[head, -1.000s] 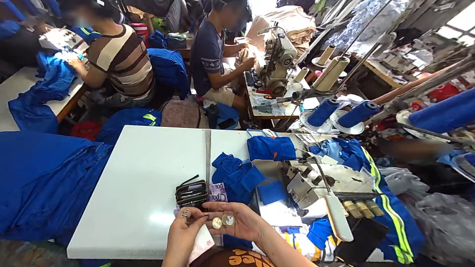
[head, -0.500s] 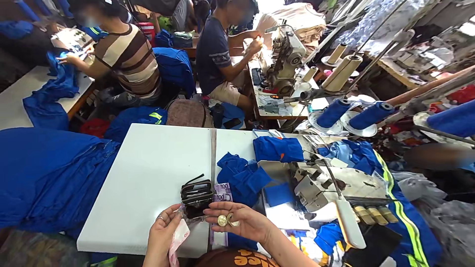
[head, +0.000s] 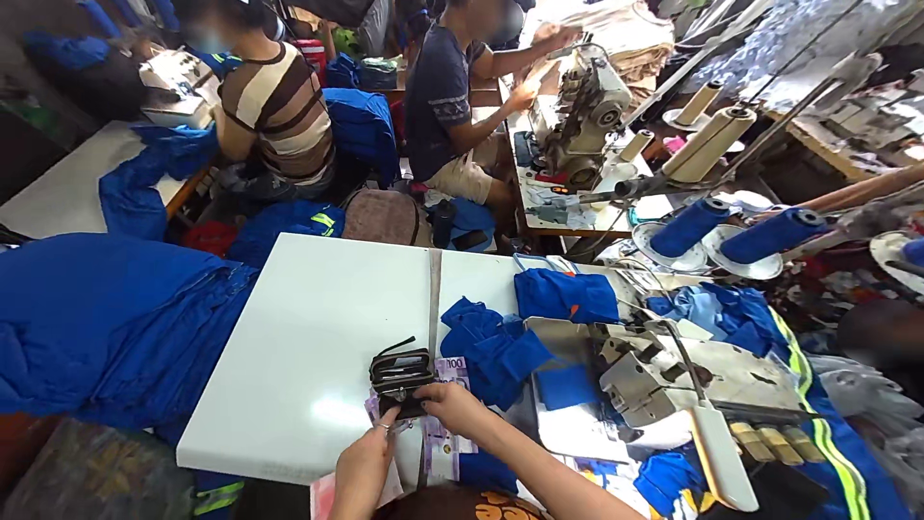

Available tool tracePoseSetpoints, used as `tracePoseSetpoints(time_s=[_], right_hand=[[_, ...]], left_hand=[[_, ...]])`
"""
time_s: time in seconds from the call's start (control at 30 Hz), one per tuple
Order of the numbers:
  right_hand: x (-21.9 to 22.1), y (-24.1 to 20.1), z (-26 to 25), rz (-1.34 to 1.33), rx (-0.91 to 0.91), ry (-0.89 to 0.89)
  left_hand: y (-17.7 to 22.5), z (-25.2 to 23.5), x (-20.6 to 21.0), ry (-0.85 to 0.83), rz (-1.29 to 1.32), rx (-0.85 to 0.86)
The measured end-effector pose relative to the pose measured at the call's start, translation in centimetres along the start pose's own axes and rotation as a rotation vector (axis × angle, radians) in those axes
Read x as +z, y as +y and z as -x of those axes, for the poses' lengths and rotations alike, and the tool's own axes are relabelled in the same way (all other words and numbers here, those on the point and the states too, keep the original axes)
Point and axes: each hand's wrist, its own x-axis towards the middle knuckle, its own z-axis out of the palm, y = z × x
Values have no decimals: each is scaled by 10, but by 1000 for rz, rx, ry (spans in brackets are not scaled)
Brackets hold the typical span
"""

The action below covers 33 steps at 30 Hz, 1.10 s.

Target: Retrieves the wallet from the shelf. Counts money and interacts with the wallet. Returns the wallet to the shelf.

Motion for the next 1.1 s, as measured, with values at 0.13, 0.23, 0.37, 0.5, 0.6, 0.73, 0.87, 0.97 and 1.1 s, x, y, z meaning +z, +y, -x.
tracePoseSetpoints(time_s=[0.13,0.23,0.37,0.5,0.6,0.73,0.87,0.97,1.1], right_hand=[[-1,-8,-17,57,35,53],[-7,-14,-19,76,55,76],[-12,-32,-22,320,71,51],[8,-53,-30,561,183,-7],[26,-63,-32,696,206,10],[29,-63,-37,792,150,2],[16,-51,-36,708,152,16],[-12,-24,-26,332,36,8],[-27,8,9,-753,-24,-90]], left_hand=[[0,-14,13,126,-110,25],[-4,-15,16,288,-84,117],[-12,-16,24,462,-51,220],[-12,-16,30,546,-74,256],[-10,-20,39,623,-119,283],[-8,-20,46,665,-132,299],[0,-18,42,651,-138,280],[4,-18,34,629,-122,254],[1,-19,31,560,-68,234]])
